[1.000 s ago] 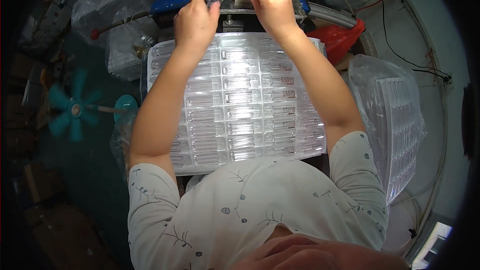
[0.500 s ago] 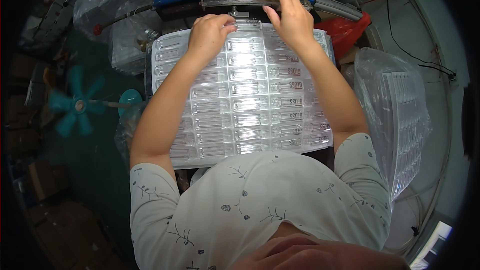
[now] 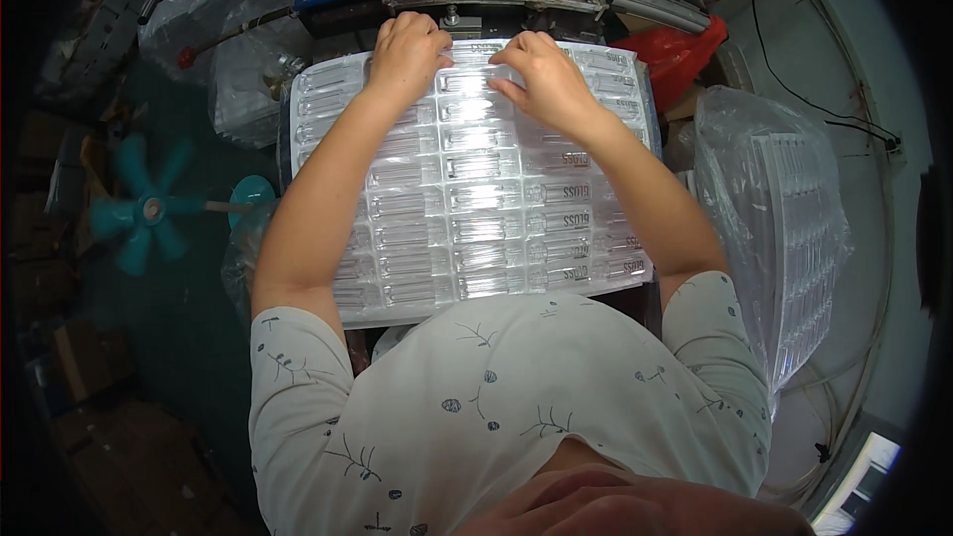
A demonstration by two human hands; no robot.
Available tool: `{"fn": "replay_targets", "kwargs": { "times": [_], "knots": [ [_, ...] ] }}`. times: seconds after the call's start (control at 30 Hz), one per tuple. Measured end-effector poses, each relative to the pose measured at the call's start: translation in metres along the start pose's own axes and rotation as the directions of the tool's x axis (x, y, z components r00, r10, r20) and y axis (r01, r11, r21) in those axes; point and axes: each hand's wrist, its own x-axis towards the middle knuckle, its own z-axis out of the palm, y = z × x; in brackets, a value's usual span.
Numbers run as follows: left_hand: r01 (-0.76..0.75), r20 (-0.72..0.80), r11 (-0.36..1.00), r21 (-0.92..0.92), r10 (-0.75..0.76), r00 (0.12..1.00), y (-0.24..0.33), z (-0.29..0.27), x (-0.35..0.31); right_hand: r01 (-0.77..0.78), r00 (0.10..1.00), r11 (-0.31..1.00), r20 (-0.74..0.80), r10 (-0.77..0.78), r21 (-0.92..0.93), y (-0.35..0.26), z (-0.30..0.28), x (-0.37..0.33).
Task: The person repeatedly picks up small, clear plastic containers from a large stack, separates them, and places them into a machine or fixture at the top of the frame. The person handles the containers one by one, inspecting them briefly before processing. The task involves repetitive pick-and-place actions with a focus on handling the plastic items.
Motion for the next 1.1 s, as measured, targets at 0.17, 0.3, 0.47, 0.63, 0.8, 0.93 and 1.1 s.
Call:
{"fn": "replay_targets", "kwargs": {
  "times": [0.17,0.3,0.47,0.63,0.8,0.93,1.1],
  "knots": [
    [0.045,0.026,0.997,-0.056,-0.044,0.999,-0.003,-0.009,-0.002,0.026,0.996,0.998,0.092,-0.02,-0.057,0.002,0.019,0.009],
    [0.093,-0.074,0.975,-0.2,-0.11,0.991,0.001,-0.02,-0.015,0.087,0.992,0.996,-0.088,-0.088,-0.012,0.005,0.02,0.002],
    [0.269,0.203,0.407,-0.873,-0.199,0.959,0.025,-0.04,-0.017,0.007,0.974,0.97,-0.221,0.048,0.242,-0.009,0.0,-0.008],
    [0.207,0.159,0.19,-0.96,-0.237,0.958,0.046,-0.043,-0.014,0.041,0.939,0.95,-0.337,0.069,0.308,-0.029,-0.017,-0.016],
    [0.208,0.162,0.125,-0.97,-0.306,0.938,0.056,-0.037,-0.008,0.106,0.923,0.941,-0.384,0.027,0.322,-0.031,-0.019,-0.029],
    [0.205,0.164,0.11,-0.973,-0.301,0.939,0.061,-0.039,-0.009,0.118,0.907,0.933,-0.42,0.039,0.34,-0.031,-0.019,-0.035],
    [0.146,0.088,0.209,-0.967,-0.264,0.961,0.071,-0.046,-0.009,0.13,0.893,0.928,-0.448,0.043,0.349,-0.03,-0.017,-0.038]
  ]
}}
